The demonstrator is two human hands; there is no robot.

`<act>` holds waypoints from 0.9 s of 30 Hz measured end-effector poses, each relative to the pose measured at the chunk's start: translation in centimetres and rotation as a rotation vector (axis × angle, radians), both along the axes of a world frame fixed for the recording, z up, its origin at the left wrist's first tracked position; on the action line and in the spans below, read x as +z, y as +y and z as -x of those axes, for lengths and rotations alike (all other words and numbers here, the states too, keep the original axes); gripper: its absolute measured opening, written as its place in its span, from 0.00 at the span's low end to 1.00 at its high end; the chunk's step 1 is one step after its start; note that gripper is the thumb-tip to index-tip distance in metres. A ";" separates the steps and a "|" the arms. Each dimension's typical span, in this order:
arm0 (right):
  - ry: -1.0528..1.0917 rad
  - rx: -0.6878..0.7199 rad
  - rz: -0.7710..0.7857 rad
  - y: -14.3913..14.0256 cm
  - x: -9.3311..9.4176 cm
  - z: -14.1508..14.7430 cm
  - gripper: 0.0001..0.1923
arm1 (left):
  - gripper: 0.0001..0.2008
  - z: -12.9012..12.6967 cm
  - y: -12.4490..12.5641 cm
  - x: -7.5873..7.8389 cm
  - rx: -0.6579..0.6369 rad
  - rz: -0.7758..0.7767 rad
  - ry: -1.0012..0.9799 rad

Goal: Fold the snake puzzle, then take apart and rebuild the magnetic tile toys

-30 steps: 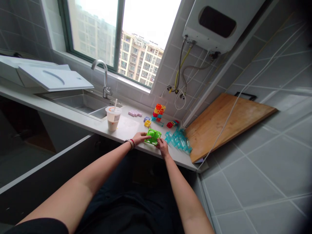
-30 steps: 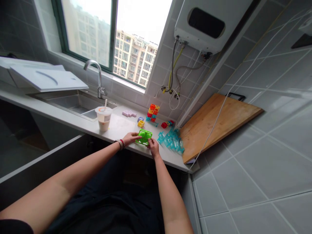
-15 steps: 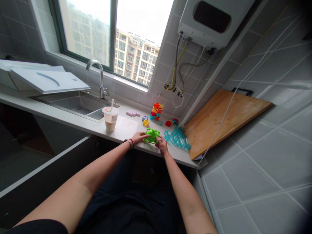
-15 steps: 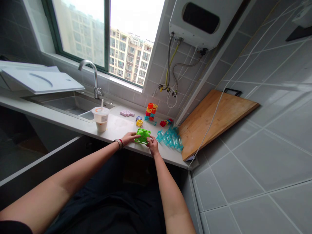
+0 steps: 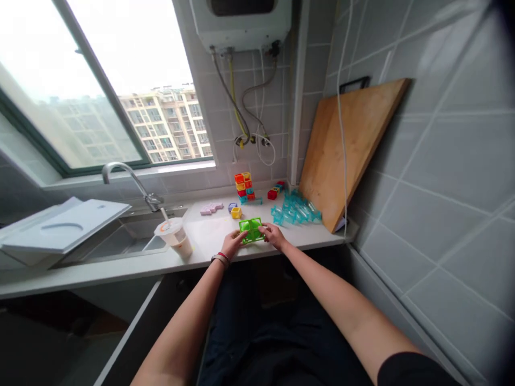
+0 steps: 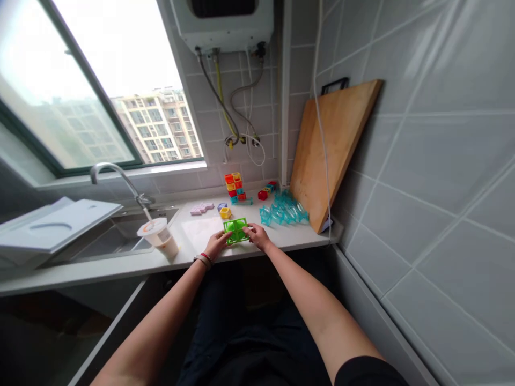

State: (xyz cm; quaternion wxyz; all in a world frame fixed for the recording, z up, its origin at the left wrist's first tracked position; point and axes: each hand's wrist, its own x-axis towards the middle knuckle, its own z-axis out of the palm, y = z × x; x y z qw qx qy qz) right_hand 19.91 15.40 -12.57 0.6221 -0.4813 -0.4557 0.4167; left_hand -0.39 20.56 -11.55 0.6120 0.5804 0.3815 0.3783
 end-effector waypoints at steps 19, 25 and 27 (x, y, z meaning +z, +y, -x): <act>0.106 -0.096 -0.085 0.3 0.2 -0.2 0.20 | 0.32 -0.9 -0.9 2.0 -0.097 -0.156 0.129; 0.110 -0.071 -0.055 0.3 -0.6 -0.6 0.26 | 0.27 -0.2 1.1 2.7 -0.070 -0.149 0.215; 0.093 -0.055 -0.044 0.2 -0.9 -0.7 0.27 | 0.27 0.2 2.5 3.3 -0.072 -0.165 0.221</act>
